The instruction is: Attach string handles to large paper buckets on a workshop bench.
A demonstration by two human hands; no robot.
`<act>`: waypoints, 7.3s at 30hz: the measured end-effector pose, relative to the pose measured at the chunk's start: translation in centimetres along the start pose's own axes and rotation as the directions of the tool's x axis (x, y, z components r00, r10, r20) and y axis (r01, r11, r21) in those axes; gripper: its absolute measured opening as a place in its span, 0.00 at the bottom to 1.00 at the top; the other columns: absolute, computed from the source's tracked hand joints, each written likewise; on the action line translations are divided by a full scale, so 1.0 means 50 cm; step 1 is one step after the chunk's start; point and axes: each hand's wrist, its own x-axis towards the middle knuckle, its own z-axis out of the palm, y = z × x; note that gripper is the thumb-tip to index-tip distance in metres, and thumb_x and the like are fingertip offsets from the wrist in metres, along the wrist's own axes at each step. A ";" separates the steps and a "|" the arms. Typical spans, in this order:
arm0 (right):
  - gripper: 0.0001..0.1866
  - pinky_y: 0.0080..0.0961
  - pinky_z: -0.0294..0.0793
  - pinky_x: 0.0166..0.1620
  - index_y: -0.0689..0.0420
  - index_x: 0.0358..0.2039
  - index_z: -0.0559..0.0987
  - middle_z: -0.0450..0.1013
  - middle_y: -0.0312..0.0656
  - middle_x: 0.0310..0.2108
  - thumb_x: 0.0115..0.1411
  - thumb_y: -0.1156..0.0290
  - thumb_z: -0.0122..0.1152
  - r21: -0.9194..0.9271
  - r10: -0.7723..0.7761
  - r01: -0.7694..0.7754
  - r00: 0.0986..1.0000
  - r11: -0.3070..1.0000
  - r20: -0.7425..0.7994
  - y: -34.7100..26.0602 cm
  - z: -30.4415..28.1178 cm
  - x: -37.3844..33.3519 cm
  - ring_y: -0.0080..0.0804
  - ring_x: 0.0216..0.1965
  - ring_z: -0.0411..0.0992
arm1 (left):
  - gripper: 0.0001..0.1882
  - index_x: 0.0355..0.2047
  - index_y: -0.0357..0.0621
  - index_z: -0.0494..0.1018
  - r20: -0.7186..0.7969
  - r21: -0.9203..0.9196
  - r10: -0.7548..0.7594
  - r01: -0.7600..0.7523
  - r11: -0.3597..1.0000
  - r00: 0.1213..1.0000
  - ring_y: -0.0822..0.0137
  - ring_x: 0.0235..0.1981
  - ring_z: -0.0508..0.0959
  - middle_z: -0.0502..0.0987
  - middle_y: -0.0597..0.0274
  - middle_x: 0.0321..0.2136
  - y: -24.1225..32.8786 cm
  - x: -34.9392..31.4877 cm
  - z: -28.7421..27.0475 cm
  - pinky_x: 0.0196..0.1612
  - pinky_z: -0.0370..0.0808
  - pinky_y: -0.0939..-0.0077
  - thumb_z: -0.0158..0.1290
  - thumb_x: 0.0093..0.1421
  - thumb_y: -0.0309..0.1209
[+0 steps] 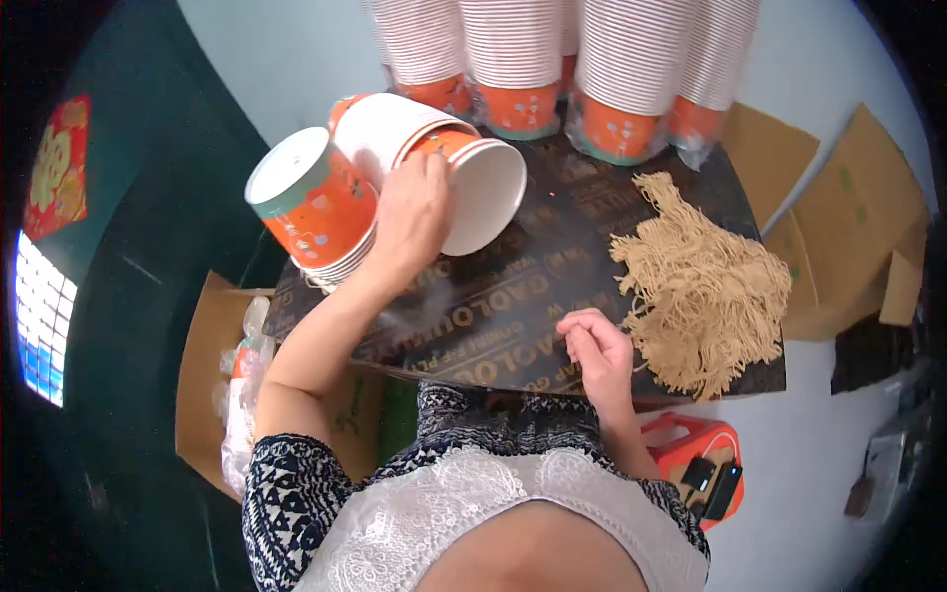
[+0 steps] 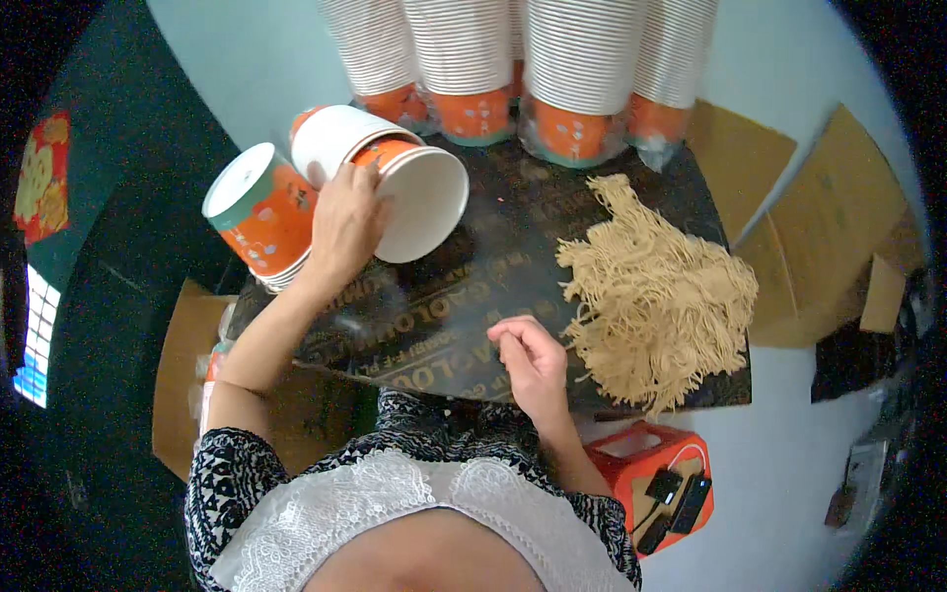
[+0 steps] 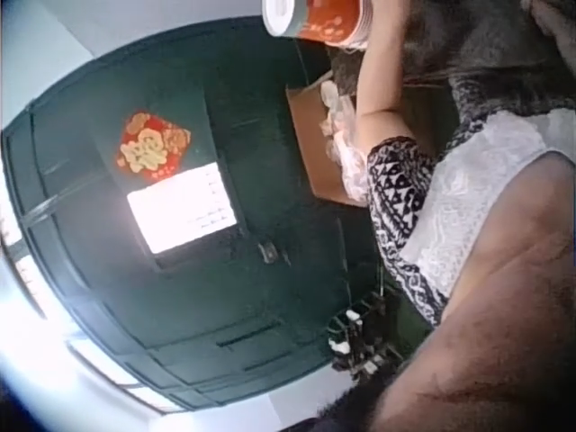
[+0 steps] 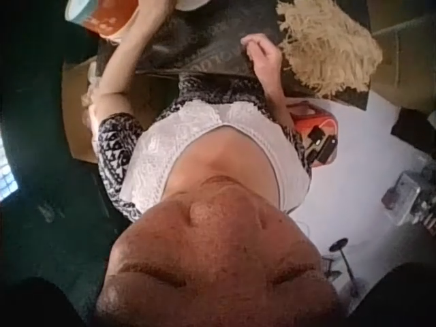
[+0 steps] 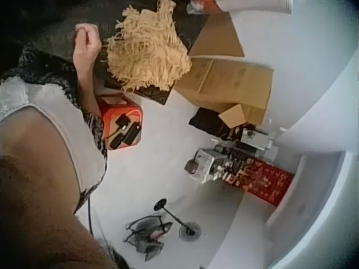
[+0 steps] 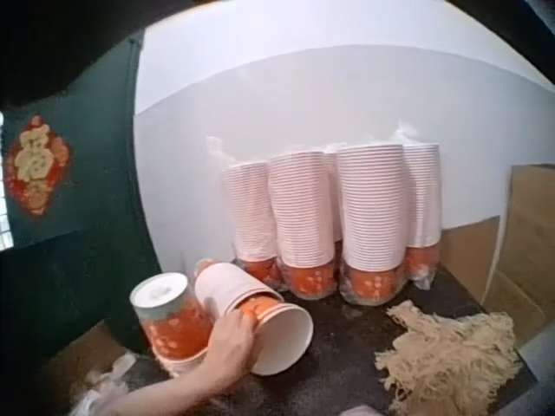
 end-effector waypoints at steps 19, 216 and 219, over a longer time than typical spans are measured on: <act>0.06 0.20 0.70 0.40 0.65 0.35 0.78 0.74 0.40 0.34 0.61 0.82 0.53 -0.180 -0.108 0.091 0.990 0.980 -0.090 -0.042 -0.048 -0.019 0.26 0.34 0.71 | 0.10 0.39 0.41 0.74 -0.207 0.055 0.071 -0.061 0.997 0.976 0.54 0.35 0.80 0.79 0.53 0.37 0.023 -0.030 0.005 0.37 0.78 0.65 0.55 0.56 0.20; 0.07 0.13 0.51 0.20 0.60 0.25 0.74 0.58 0.24 0.14 0.56 0.86 0.61 -0.381 -0.358 0.281 0.922 0.881 -0.147 -0.116 0.050 -0.036 0.09 0.16 0.53 | 0.11 0.35 0.43 0.71 0.164 -0.605 -0.004 0.104 0.789 0.986 0.51 0.49 0.71 0.73 0.58 0.35 0.188 -0.059 -0.217 0.62 0.52 0.40 0.55 0.52 0.18; 0.08 0.17 0.60 0.19 0.60 0.26 0.73 0.62 0.31 0.12 0.52 0.85 0.62 -0.454 -0.378 0.293 0.920 0.842 -0.107 -0.116 0.049 -0.032 0.16 0.13 0.59 | 0.07 0.33 0.41 0.73 0.250 -0.581 -0.022 0.168 0.796 0.968 0.51 0.49 0.71 0.73 0.54 0.35 0.180 -0.034 -0.210 0.62 0.57 0.49 0.55 0.54 0.19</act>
